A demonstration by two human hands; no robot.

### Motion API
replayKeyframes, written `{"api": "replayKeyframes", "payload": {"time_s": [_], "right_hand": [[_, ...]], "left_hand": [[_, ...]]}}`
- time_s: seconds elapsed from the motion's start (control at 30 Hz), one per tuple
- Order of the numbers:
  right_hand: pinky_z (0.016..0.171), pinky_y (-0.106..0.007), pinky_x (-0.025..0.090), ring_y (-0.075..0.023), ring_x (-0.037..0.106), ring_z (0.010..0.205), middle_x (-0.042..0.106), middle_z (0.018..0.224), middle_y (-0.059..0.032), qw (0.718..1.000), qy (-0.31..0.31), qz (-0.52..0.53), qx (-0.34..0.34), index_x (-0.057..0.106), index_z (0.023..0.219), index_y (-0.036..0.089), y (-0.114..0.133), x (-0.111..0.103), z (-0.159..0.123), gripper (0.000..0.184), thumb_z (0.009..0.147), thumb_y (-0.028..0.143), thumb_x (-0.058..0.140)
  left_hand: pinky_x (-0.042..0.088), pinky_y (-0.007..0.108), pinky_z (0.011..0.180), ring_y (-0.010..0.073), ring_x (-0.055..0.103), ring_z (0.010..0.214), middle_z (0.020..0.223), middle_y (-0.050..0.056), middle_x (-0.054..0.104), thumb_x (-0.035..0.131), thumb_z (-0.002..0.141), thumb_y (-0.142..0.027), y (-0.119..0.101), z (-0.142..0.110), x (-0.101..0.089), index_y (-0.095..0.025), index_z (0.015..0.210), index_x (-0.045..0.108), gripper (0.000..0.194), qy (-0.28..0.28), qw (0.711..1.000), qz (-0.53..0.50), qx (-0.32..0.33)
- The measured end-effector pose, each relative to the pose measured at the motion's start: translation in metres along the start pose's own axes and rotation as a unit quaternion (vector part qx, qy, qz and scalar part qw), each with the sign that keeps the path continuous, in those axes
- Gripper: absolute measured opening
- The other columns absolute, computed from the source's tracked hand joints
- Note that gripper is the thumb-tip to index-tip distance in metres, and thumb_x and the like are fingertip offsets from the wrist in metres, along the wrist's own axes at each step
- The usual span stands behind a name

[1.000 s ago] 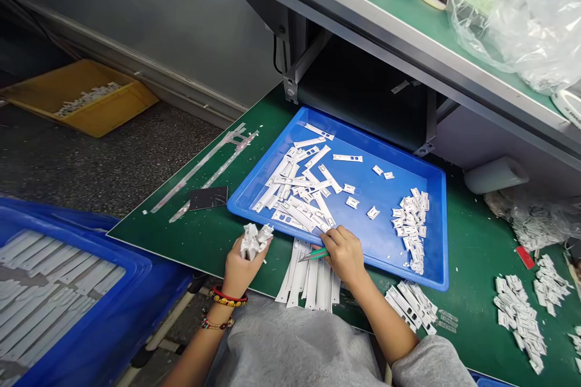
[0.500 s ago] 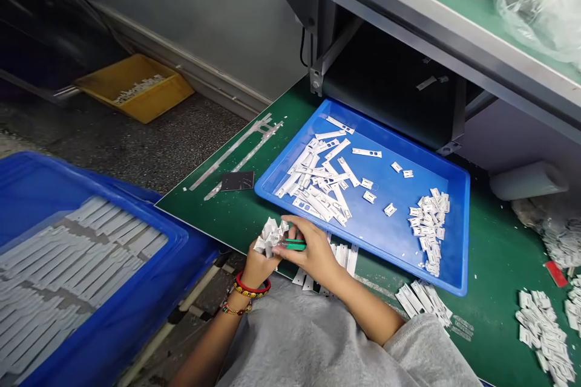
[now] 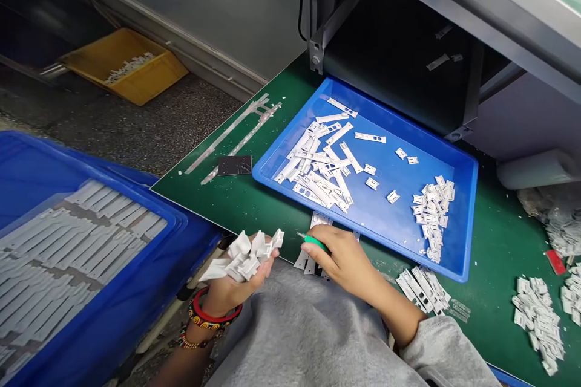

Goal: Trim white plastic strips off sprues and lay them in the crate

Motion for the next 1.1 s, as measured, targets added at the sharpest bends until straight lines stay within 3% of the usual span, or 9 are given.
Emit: {"api": "replayKeyframes", "payload": {"time_s": [0.1, 0.23, 0.4, 0.5, 0.6, 0.73, 0.9, 1.1], "right_hand": [[0.067, -0.027, 0.04, -0.0161, 0.055, 0.074, 0.061, 0.08, -0.0031, 0.998, 0.013, -0.045, -0.039, 0.061, 0.096, 0.02, 0.018, -0.005, 0.001, 0.035, 0.102, 0.046, 0.038], [0.074, -0.032, 0.045, -0.0195, 0.058, 0.083, 0.064, 0.089, -0.007, 0.993, -0.016, -0.085, -0.076, 0.061, 0.107, 0.02, 0.034, -0.016, -0.002, 0.035, 0.104, 0.04, 0.032], [0.069, -0.028, 0.048, -0.0171, 0.061, 0.078, 0.066, 0.087, -0.0058, 0.988, -0.046, -0.108, -0.102, 0.059, 0.106, 0.019, 0.041, -0.023, -0.01, 0.022, 0.103, 0.031, 0.041], [0.06, -0.024, 0.045, -0.0135, 0.059, 0.065, 0.065, 0.077, -0.0022, 0.978, -0.043, -0.131, -0.156, 0.061, 0.114, 0.019, 0.052, -0.02, -0.014, 0.023, 0.102, 0.029, 0.045], [0.059, -0.025, 0.044, -0.0139, 0.059, 0.064, 0.065, 0.075, -0.0028, 0.968, -0.061, -0.157, -0.188, 0.063, 0.12, 0.018, 0.059, -0.02, -0.015, 0.027, 0.1, 0.029, 0.049], [0.063, -0.026, 0.047, -0.0143, 0.061, 0.069, 0.068, 0.082, -0.0045, 0.979, -0.038, -0.092, -0.177, 0.065, 0.122, 0.019, 0.056, -0.019, -0.009, 0.029, 0.101, 0.03, 0.047], [0.067, -0.026, 0.049, -0.0142, 0.062, 0.074, 0.07, 0.087, -0.004, 0.99, 0.006, -0.015, -0.137, 0.066, 0.123, 0.024, 0.049, -0.017, -0.004, 0.029, 0.1, 0.03, 0.049], [0.065, -0.026, 0.05, -0.0143, 0.062, 0.074, 0.069, 0.086, -0.0039, 0.993, 0.048, 0.032, -0.103, 0.069, 0.12, 0.024, 0.044, -0.017, 0.001, 0.029, 0.099, 0.034, 0.052]], "left_hand": [[0.055, 0.029, 0.062, 0.0181, 0.065, 0.07, 0.077, 0.005, 0.067, 0.059, 0.073, -0.01, -0.039, 0.007, -0.004, -0.018, 0.084, 0.063, 0.014, 0.016, 0.991, 0.036, 0.125], [0.054, 0.026, 0.059, 0.0163, 0.064, 0.069, 0.08, 0.004, 0.067, 0.057, 0.074, -0.005, -0.063, 0.008, -0.009, -0.018, 0.095, 0.063, 0.025, 0.016, 0.98, 0.052, 0.194], [0.055, 0.027, 0.06, 0.0181, 0.066, 0.073, 0.081, 0.004, 0.068, 0.055, 0.076, -0.006, -0.066, 0.001, -0.016, -0.02, 0.1, 0.062, 0.028, -0.011, 0.977, 0.071, 0.201], [0.056, 0.027, 0.061, 0.0183, 0.067, 0.073, 0.085, 0.006, 0.07, 0.056, 0.076, -0.01, -0.068, -0.004, -0.019, -0.016, 0.102, 0.062, 0.027, -0.018, 0.972, 0.076, 0.223], [0.057, 0.027, 0.062, 0.0176, 0.067, 0.07, 0.084, 0.005, 0.071, 0.056, 0.075, -0.011, -0.068, -0.007, -0.021, -0.016, 0.103, 0.063, 0.029, -0.027, 0.97, 0.091, 0.226], [0.057, 0.029, 0.06, 0.0173, 0.066, 0.063, 0.077, 0.001, 0.072, 0.056, 0.074, -0.012, -0.07, -0.009, -0.027, -0.021, 0.105, 0.065, 0.034, -0.045, 0.968, 0.117, 0.217], [0.055, 0.03, 0.054, 0.0185, 0.066, 0.059, 0.078, 0.002, 0.073, 0.055, 0.073, -0.016, -0.06, -0.009, -0.026, -0.024, 0.109, 0.064, 0.038, -0.019, 0.975, 0.134, 0.175], [0.054, 0.033, 0.05, 0.0218, 0.066, 0.057, 0.078, 0.003, 0.074, 0.057, 0.071, -0.015, -0.059, -0.009, -0.027, -0.028, 0.117, 0.063, 0.048, -0.014, 0.977, 0.131, 0.168]]}}
Point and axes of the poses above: each hand's wrist, its own z-axis towards the middle knuckle, its own x-axis out of the palm, y = z × x, the point moved 10 cm from there along z, towards the middle knuckle
